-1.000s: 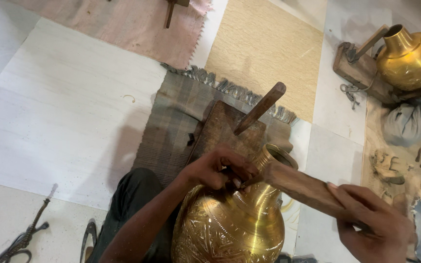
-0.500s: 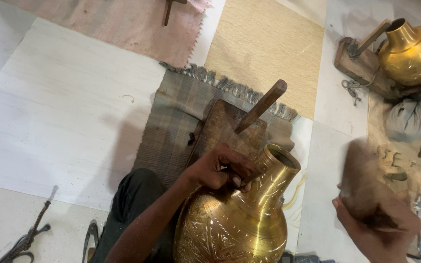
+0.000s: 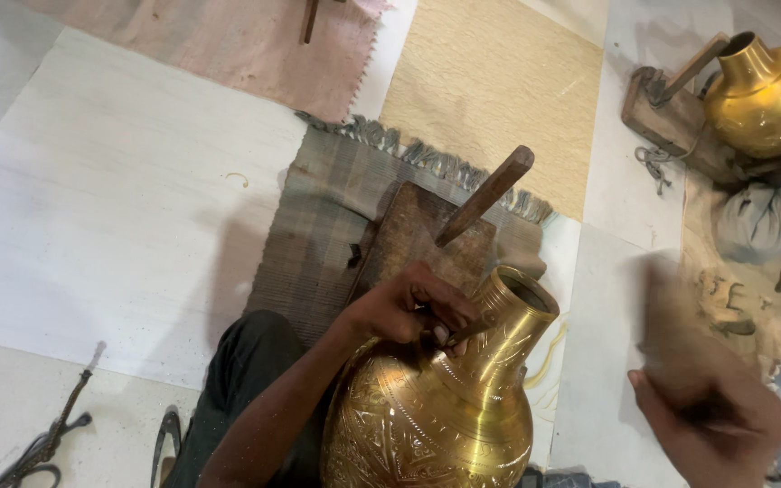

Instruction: The person sits on the floor and uses a wooden mallet and a metal chisel to engrave decorative patterns onto the neck of a brass vessel. They repeatedly strike the chisel to create fine lines and motifs on the metal surface.

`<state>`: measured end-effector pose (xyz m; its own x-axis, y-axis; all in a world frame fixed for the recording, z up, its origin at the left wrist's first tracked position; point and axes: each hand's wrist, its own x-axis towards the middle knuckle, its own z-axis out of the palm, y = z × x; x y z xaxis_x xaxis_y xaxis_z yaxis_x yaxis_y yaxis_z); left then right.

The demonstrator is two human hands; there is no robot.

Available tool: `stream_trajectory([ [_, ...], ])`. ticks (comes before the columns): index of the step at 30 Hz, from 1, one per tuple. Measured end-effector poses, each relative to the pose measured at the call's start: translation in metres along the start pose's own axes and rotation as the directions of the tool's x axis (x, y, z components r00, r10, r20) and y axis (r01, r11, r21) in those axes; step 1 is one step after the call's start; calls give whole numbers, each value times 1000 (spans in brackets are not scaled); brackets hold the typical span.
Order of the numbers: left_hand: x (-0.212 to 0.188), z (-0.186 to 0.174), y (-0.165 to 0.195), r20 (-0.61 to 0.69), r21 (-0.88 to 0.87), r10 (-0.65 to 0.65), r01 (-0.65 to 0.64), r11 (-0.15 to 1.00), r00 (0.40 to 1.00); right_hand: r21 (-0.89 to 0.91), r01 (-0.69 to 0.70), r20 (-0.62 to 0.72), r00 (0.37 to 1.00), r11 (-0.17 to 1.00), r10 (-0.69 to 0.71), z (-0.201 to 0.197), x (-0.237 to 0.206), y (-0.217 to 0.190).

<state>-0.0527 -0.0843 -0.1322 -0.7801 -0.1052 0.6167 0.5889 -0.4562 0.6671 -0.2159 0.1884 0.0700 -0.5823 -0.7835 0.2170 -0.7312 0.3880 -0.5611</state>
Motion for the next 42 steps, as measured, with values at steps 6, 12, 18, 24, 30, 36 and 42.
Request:
stream_trajectory([
  [6, 1, 4, 2, -12, 13, 96, -96, 995, 995, -208, 167, 39, 986, 964, -163, 6, 7, -7],
  [12, -5, 7, 4, -107, 76, -16, 24, 997, 994, -369, 104, 70, 994, 924, -84, 1, 15, -32],
  [18, -14, 20, 35, -752, 124, 21, 111, 986, 658, 438, -250, -228, 899, 864, 375, 38, -16, 32],
  [24, -14, 83, 80, -701, 159, -14, 175, 972, 713, 407, -887, 280, 349, 218, 895, 152, -108, 91],
  [30, 29, 132, 94, -717, 219, -111, 373, 902, 688, 511, -858, 504, 347, 52, 791, 167, -165, 74],
  [36, 43, 146, 88, -610, 704, 98, 481, 522, 786, 658, -686, 245, 586, 312, 772, 138, -148, 64],
  [42, 43, 154, 89, -709, 658, 52, 633, 408, 703, 446, -607, 181, 781, 658, 598, 137, -127, 51],
])
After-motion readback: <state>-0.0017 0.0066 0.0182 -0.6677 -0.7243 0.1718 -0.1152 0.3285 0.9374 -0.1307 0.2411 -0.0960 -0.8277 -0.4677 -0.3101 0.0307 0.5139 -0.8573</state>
